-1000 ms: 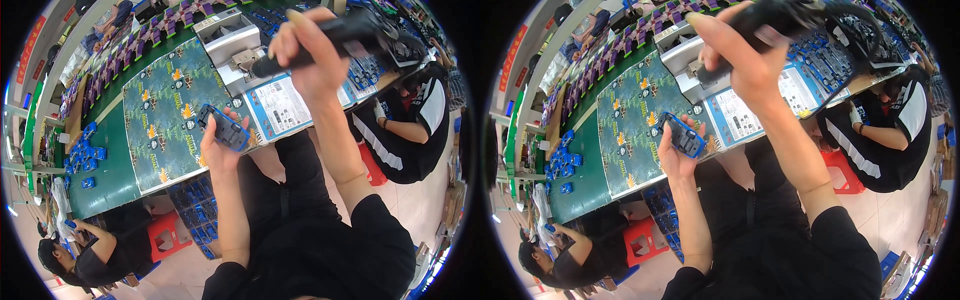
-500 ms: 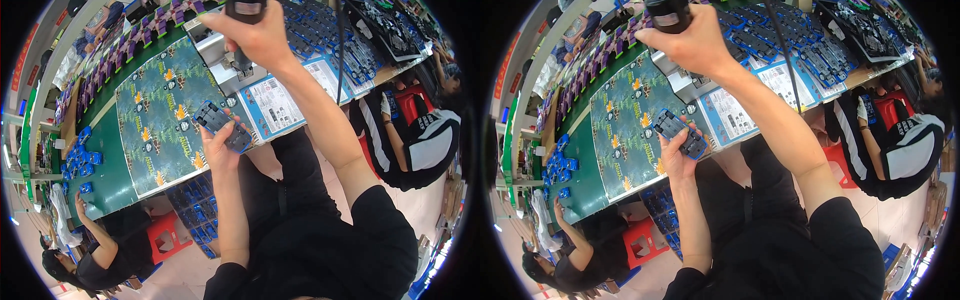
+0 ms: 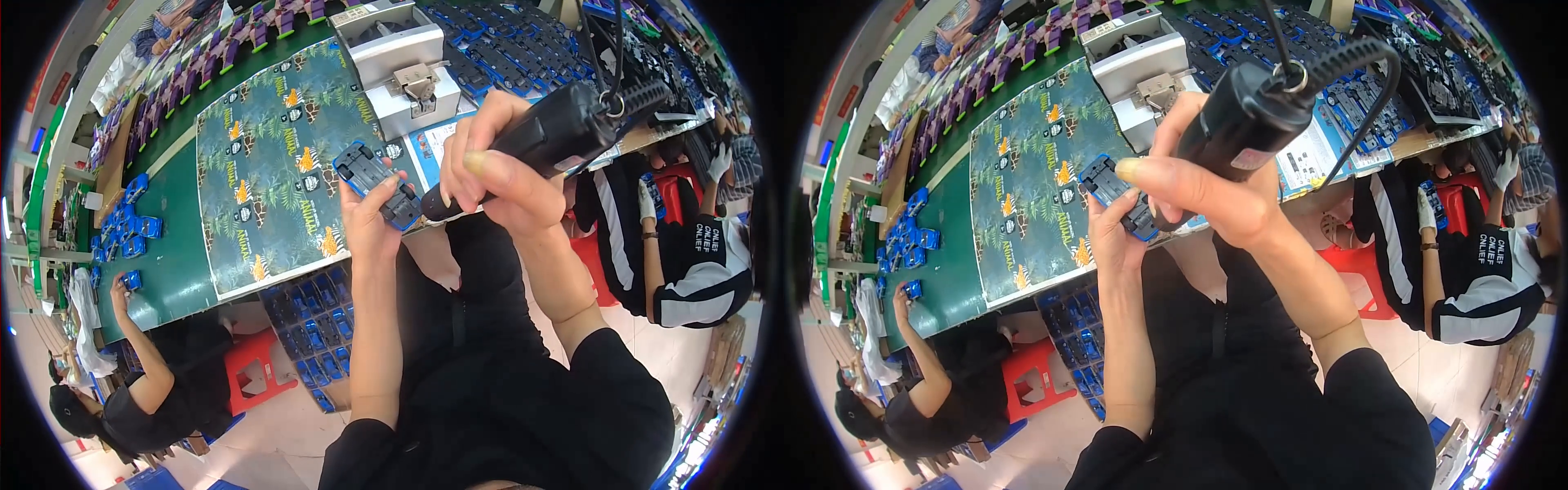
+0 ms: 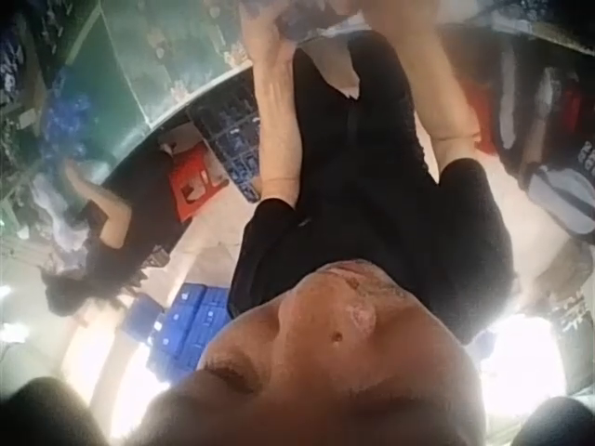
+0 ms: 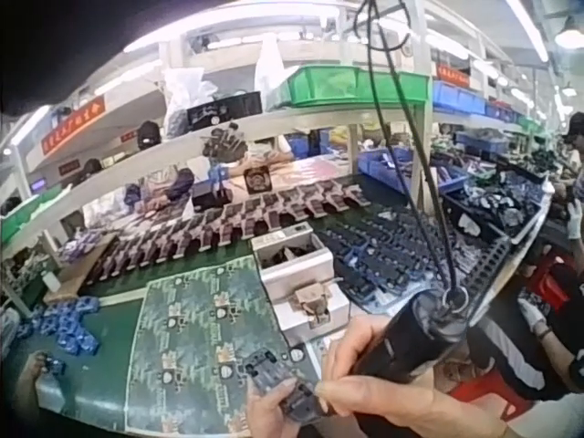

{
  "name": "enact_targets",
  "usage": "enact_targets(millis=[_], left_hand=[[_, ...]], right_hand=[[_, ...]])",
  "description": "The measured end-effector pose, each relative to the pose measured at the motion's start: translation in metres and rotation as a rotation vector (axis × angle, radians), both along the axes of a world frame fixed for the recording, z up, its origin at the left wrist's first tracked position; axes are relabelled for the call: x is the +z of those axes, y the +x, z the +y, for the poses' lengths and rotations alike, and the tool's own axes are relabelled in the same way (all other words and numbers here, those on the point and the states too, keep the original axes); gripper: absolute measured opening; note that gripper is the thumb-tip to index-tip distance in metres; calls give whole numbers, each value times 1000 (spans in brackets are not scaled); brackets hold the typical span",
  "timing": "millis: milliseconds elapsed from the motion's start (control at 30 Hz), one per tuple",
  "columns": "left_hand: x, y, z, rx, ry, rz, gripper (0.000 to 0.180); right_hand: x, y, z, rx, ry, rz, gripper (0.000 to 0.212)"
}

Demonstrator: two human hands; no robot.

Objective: The person assembles toy cars by attaching the body to the chassis with screws using an electric screwdriver.

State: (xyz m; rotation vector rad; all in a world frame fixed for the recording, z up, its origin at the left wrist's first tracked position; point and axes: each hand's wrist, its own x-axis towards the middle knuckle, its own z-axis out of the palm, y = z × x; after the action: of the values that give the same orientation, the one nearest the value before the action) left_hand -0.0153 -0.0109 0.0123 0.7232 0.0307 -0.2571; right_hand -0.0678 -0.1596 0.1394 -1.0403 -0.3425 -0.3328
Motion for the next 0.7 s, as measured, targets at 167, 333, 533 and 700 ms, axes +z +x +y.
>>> enact_targets(millis=[167,333,533,700], left_hand=[[-2,-1,-2,-16,-3,-2,53],[-12,2,1,-60,-26,7,55],[3,0,-1,-33,-47,55,54],[0,1,1,-19,-33,68,52]], right_hand=[[-10,0,1,-37,-190,17,18],[-22,8,9,-37,-224,53,22],[-26,12,8,77,-265,-36,26],[-26,12,11,76,-245,-35,26]])
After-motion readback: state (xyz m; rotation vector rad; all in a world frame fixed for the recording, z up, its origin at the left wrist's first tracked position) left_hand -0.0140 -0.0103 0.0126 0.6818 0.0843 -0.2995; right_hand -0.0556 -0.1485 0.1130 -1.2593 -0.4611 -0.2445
